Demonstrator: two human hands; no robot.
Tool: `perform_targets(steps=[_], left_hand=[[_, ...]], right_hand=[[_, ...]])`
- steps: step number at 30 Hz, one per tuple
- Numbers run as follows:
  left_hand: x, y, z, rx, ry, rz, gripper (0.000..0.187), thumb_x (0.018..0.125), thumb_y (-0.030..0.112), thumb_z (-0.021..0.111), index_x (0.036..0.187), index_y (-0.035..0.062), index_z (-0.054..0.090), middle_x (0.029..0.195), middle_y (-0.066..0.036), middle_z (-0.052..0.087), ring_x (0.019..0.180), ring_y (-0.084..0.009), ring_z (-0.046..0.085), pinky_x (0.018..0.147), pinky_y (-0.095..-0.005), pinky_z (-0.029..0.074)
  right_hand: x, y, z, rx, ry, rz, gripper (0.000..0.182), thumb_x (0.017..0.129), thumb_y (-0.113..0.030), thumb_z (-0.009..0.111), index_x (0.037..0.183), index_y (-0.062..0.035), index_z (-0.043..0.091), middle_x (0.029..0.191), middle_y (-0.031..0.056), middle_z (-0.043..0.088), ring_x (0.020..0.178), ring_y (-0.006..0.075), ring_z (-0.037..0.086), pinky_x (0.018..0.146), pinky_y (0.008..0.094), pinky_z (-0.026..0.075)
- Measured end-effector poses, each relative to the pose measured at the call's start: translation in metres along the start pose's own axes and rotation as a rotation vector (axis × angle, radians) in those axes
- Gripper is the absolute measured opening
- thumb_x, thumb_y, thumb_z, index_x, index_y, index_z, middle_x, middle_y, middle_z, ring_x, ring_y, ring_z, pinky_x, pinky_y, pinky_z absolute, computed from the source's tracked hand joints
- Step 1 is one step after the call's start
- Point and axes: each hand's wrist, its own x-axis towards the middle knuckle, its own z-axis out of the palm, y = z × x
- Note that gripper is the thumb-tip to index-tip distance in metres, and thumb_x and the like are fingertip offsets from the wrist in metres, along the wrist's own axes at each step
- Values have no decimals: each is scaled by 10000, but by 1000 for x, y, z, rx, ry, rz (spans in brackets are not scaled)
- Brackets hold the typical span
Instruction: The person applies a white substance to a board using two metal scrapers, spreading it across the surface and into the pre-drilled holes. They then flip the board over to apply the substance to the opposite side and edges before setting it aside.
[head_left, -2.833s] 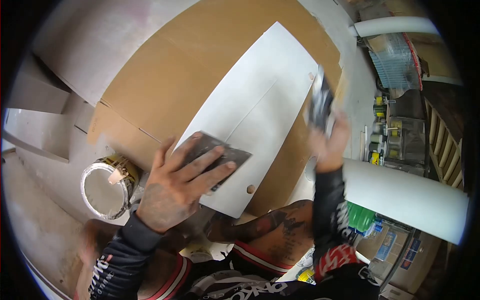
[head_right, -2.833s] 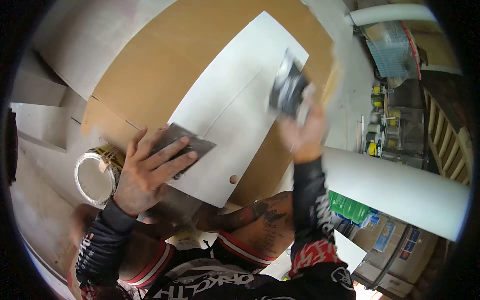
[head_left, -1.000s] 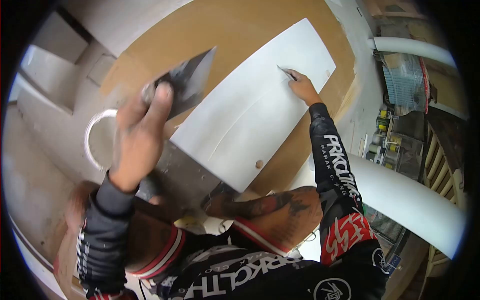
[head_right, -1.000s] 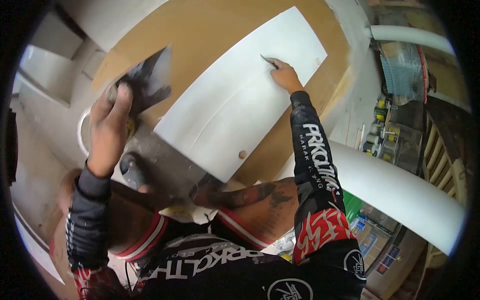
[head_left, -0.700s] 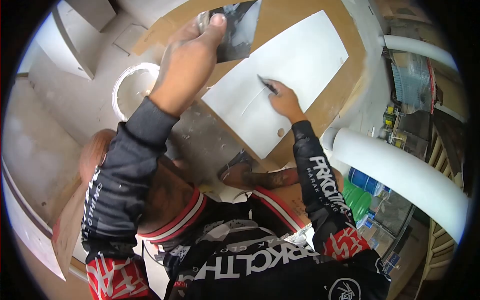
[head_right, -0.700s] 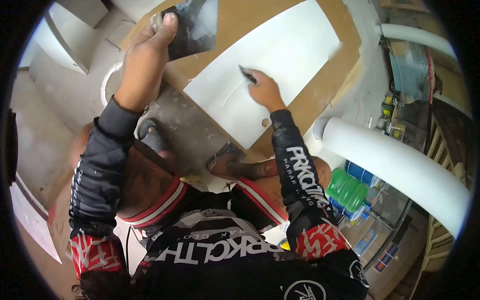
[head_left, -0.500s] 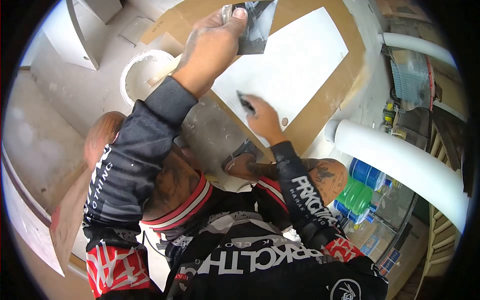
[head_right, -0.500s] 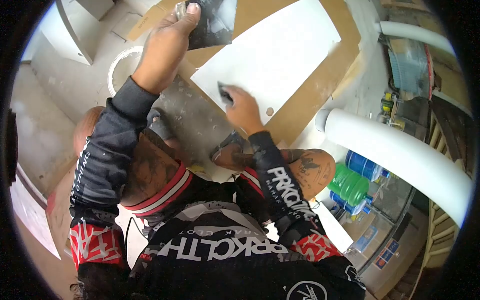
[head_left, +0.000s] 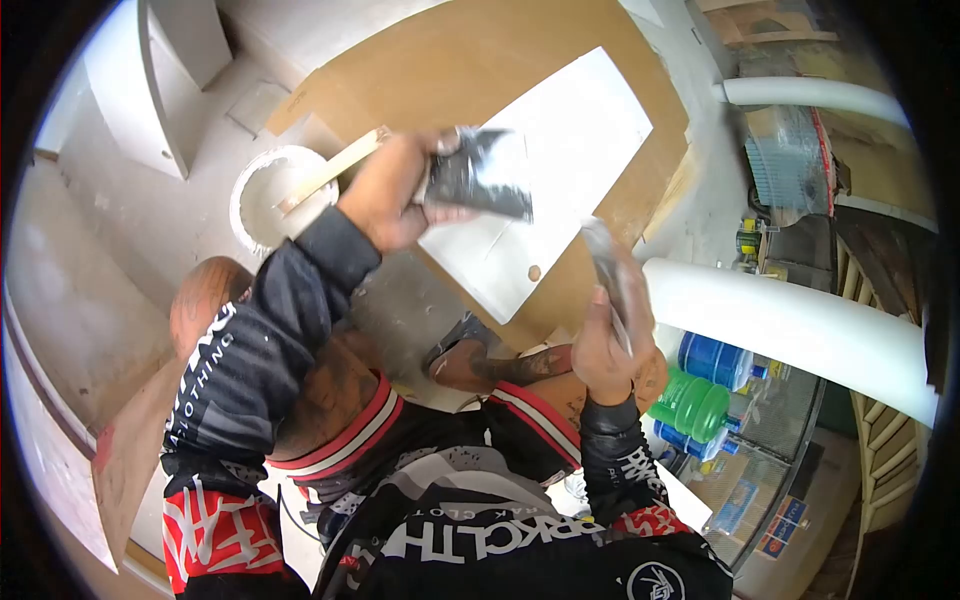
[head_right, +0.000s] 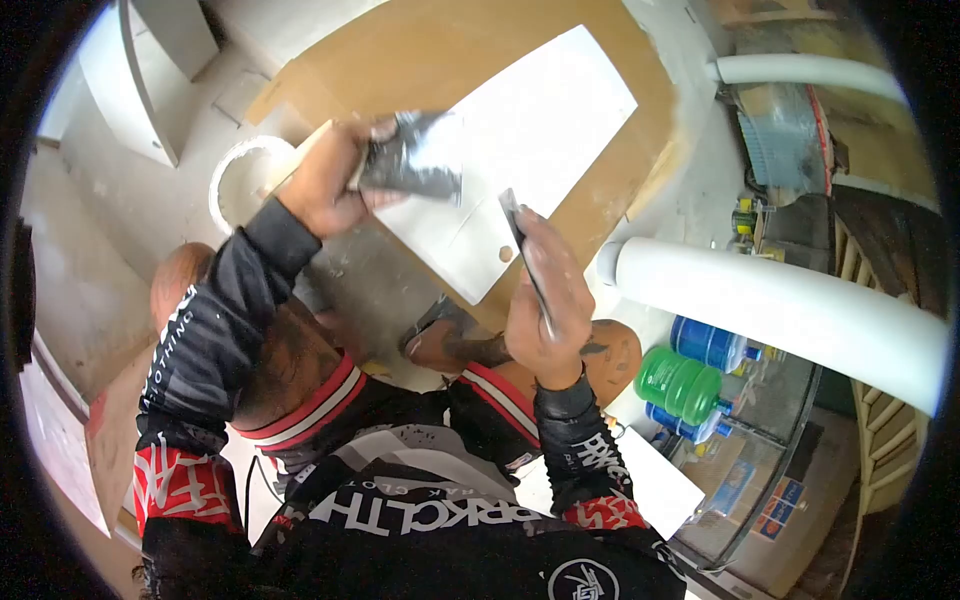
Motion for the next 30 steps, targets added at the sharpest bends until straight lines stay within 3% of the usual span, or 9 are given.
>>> perform_targets(steps=[5,6,9,10,11,13,20,24,30], left_hand=[[-6,-24,35,-110,-132,-189,231,942,231,528,1097,64,565,949,-54,655,831,-181,663,661,-341,583],[1,-25,28,-78,-206,-136,268,938,241,514,1165,97,527,1009,-44,613,903,-219,647,775,-483,547],[6,-18,36,-169,-120,27,308,958,230,502,1178,15,495,1014,-74,615,925,-215,648,829,-376,532],[3,-15,52,5,-183,265,325,968,216,492,1207,-3,512,1060,-92,628,950,-213,640,845,-331,509],[0,-12,55,841,29,728,334,995,208,428,1207,-20,549,1153,-142,622,975,-264,632,850,-355,498],[24,-18,51,1099,-327,1135,296,931,99,488,1200,45,598,1229,-135,603,1068,-311,593,897,-383,473],[63,-16,57,1909,-182,1017,566,637,-47,611,1164,159,635,1300,-39,580,1202,-349,494,1002,-506,360],[76,-7,35,1980,-62,780,621,620,-4,657,1211,181,622,1276,-27,588,1206,-351,487,1013,-529,338],[78,-1,15,1737,68,541,610,632,-75,560,1212,108,605,1245,-130,607,1217,-437,467,1015,-540,341]], right_hand=[[9,28,20,-78,28,-262,537,718,180,501,1208,-37,540,1289,231,523,1232,431,475,1043,486,364],[8,37,19,-101,16,-118,492,741,156,508,1201,-17,540,1273,231,531,1229,406,482,1046,466,363],[-22,93,12,-27,-83,175,381,810,75,517,1184,2,541,1231,212,556,1199,350,515,1033,431,383],[-23,103,10,79,-171,318,318,856,18,519,1172,3,541,1206,194,573,1172,320,540,1017,415,404],[-23,110,5,80,-155,317,318,856,18,519,1172,3,541,1206,194,573,1172,320,540,1017,415,404],[1,93,-12,1386,270,1120,265,918,-116,509,1170,-40,535,1146,135,602,1088,275,589,951,433,461],[43,193,-53,1930,301,1051,252,886,-204,545,1092,-59,564,985,90,640,910,227,636,799,391,537],[117,352,-120,1086,445,878,372,805,-70,546,1174,-52,499,1083,73,605,1062,266,579,927,434,494],[219,576,-163,-462,-103,668,295,827,-129,518,1055,37,605,917,103,651,850,237,624,746,363,480]])
